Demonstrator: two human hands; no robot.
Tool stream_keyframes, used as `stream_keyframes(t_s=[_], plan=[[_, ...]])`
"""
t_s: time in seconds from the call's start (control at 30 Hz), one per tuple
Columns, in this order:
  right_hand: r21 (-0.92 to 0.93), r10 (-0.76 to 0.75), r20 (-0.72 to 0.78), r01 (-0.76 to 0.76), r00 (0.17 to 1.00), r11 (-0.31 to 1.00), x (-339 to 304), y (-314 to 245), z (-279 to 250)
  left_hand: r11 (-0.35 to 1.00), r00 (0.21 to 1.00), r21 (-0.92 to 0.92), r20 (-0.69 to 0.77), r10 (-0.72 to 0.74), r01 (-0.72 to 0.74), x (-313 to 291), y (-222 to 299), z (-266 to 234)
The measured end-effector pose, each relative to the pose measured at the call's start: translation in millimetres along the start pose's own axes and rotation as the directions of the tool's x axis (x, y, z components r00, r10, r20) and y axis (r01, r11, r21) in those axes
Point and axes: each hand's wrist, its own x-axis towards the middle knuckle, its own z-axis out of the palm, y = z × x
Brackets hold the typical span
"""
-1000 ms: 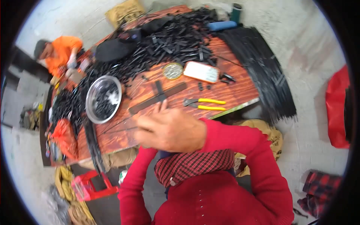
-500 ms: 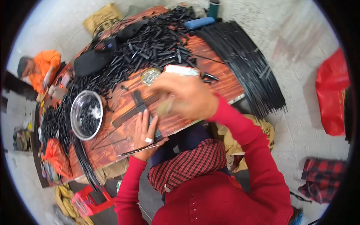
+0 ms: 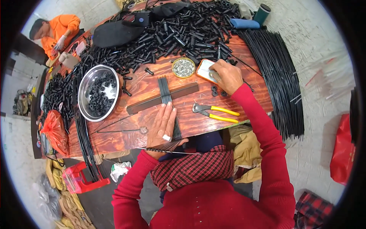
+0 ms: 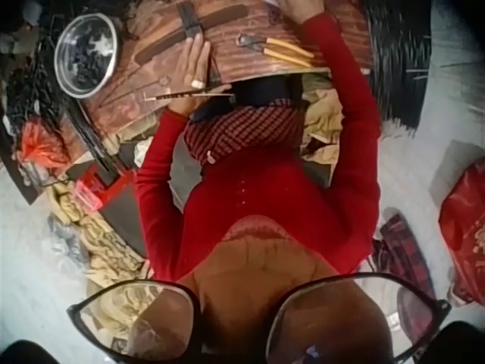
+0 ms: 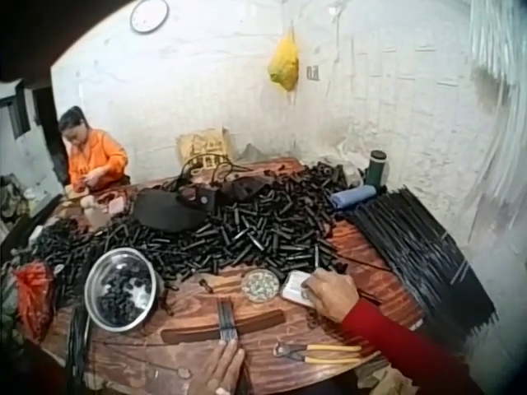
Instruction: Threading multiple wires through small components and using pliers to secure them at a manufacturing workbench.
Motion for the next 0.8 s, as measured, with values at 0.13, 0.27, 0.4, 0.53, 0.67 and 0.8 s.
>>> stream_keyframes(t_s=[0.13,0.27,0.4,0.53,0.67,0.8], plan=[[-0.006,0.159,0.082,-0.159,0.984,0.987,7.1,4.1,5.1,1.000,0.999,-0.008,0.029,-0.021,0.021,3.2,0.2,-1.4],[0.097,0.238,0.081,-0.245,0.968,0.965,9.5,10.0,7.0,1.000,0.999,0.010,0.047,-0.012,0.011,1.6,-3.5,0.5],[0.175,0.344,0.153,-0.368,0.926,0.913,11.8,17.6,1.9,1.000,1.000,-0.020,0.006,-0.013,0.013,-0.2,-3.2,2.4],[0.179,0.412,0.185,-0.443,0.892,0.878,12.7,18.9,-1.2,0.999,1.000,-0.035,-0.021,0.023,-0.023,-1.6,-5.6,-0.6],[0.192,0.378,0.111,-0.392,0.919,0.900,12.1,14.9,-7.6,1.000,1.000,0.020,0.004,0.011,-0.011,-15.4,-17.1,-12.0],[0.071,0.191,-0.021,-0.189,0.981,0.979,16.7,-1.4,-11.1,0.999,0.999,0.022,0.007,-0.044,0.044,-26.7,-25.2,-20.3]])
